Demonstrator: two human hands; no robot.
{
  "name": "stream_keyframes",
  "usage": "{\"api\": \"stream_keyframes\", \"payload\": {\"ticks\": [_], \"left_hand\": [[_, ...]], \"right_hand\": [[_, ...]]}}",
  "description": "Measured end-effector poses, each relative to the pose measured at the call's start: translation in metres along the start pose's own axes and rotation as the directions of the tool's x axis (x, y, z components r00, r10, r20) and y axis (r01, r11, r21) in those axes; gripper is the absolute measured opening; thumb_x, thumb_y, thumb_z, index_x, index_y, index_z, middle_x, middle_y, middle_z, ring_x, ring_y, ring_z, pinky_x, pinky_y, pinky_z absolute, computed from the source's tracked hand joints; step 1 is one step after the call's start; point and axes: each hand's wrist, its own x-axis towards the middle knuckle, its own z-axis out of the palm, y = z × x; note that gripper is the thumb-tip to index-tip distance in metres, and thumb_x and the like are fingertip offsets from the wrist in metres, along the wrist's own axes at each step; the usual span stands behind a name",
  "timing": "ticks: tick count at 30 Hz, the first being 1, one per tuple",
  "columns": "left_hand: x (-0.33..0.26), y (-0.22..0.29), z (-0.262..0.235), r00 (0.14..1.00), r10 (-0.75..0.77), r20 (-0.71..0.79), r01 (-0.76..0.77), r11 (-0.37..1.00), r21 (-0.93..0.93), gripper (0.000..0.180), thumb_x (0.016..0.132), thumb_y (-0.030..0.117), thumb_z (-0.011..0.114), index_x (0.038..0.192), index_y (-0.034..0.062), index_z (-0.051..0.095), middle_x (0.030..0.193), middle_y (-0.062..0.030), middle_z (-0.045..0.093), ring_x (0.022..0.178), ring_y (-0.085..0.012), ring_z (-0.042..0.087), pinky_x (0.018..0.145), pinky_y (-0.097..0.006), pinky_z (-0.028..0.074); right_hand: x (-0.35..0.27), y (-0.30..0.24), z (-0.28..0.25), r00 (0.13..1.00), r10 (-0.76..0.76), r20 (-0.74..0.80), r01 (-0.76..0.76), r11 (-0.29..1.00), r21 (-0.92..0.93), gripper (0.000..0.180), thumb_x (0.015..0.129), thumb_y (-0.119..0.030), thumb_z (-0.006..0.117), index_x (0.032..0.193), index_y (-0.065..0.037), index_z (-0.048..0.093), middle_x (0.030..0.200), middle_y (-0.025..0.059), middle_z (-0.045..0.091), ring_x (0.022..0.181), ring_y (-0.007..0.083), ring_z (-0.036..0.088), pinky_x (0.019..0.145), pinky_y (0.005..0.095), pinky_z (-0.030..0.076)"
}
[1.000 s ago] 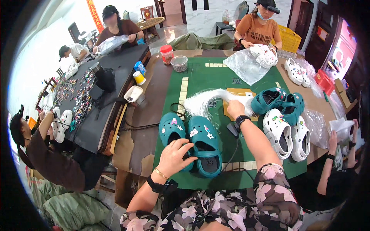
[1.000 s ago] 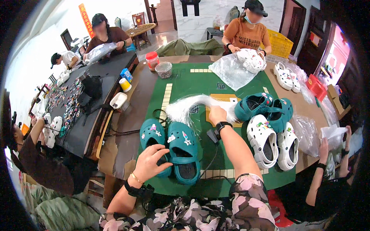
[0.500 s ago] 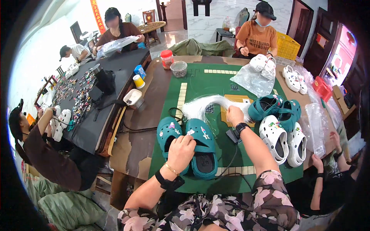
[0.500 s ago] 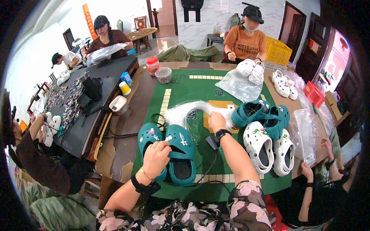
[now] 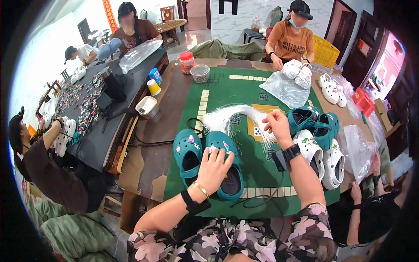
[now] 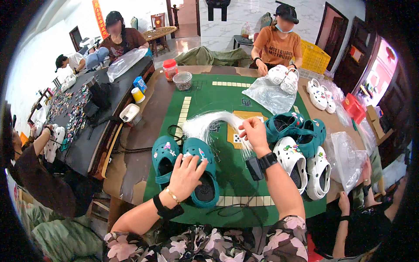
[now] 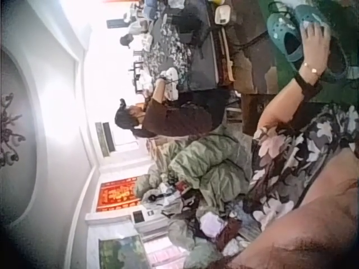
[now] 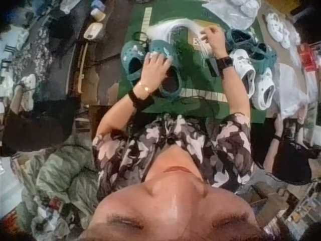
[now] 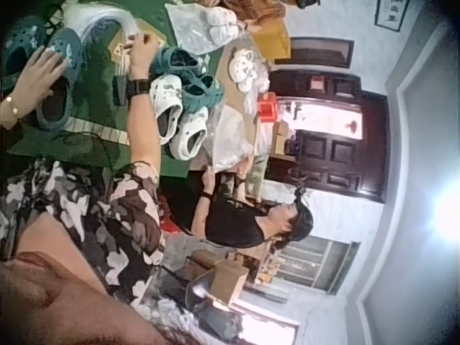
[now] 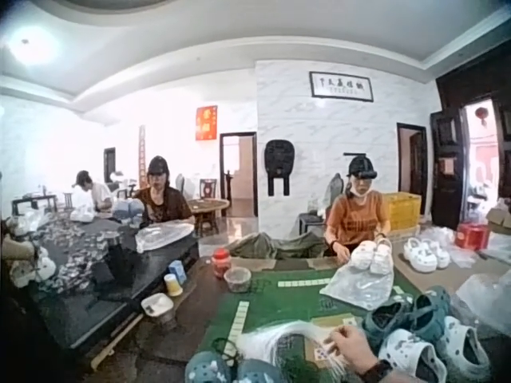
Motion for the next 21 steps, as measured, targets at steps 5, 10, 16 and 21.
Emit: {"api": "stream_keyframes", "payload": {"ticks": [5,10,16,21], "left_hand": [[0.009,0.005,0.018,0.997,-0.053,-0.063,0.060,0.992,0.111,0.059,0.069,0.017,0.073,0.123,0.0106,0.053,0.122,-0.0113,0.052,0.118,-0.0307,0.047,0.105,-0.051,0.032],[0.002,0.020,-0.030,0.997,0.038,-0.068,-0.055,0.963,-0.265,0.061,0.072,0.020,0.072,0.128,0.0092,0.051,0.126,-0.0125,0.052,0.120,-0.0304,0.047,0.104,-0.049,0.033],[0.030,0.011,-0.030,0.916,-0.352,0.193,0.303,0.289,-0.908,0.038,0.090,0.030,0.063,0.114,0.0005,0.060,0.079,-0.0097,0.064,0.063,-0.0138,0.059,0.058,-0.028,0.049],[0.036,0.003,-0.019,0.726,-0.155,0.670,0.590,-0.358,-0.723,0.025,0.097,0.028,0.052,0.096,0.0050,0.063,0.066,0.0015,0.050,0.045,-0.0049,0.038,0.037,-0.021,0.023]], "right_hand": [[-0.027,-0.032,-0.004,0.934,-0.337,-0.121,0.336,0.941,-0.029,0.009,0.093,-0.011,0.054,0.092,-0.002,0.054,0.085,0.0081,0.067,0.063,0.0113,0.064,0.053,0.0212,0.048],[-0.028,-0.019,-0.018,0.952,-0.283,0.114,0.298,0.785,-0.543,0.011,0.086,-0.008,0.058,0.080,0.001,0.057,0.066,0.0110,0.063,0.061,0.0165,0.065,0.056,0.0292,0.049],[-0.091,-0.094,0.006,0.911,-0.327,0.251,0.411,0.763,-0.498,0.009,0.084,-0.009,0.060,0.080,-0.001,0.059,0.068,0.0092,0.062,0.057,0.0130,0.058,0.056,0.0300,0.047],[-0.139,-0.082,0.046,0.740,-0.135,0.659,0.427,0.851,-0.305,0.013,0.082,-0.017,0.062,0.083,-0.003,0.061,0.073,0.0174,0.063,0.065,0.0349,0.062,0.062,0.0388,0.050]]}}
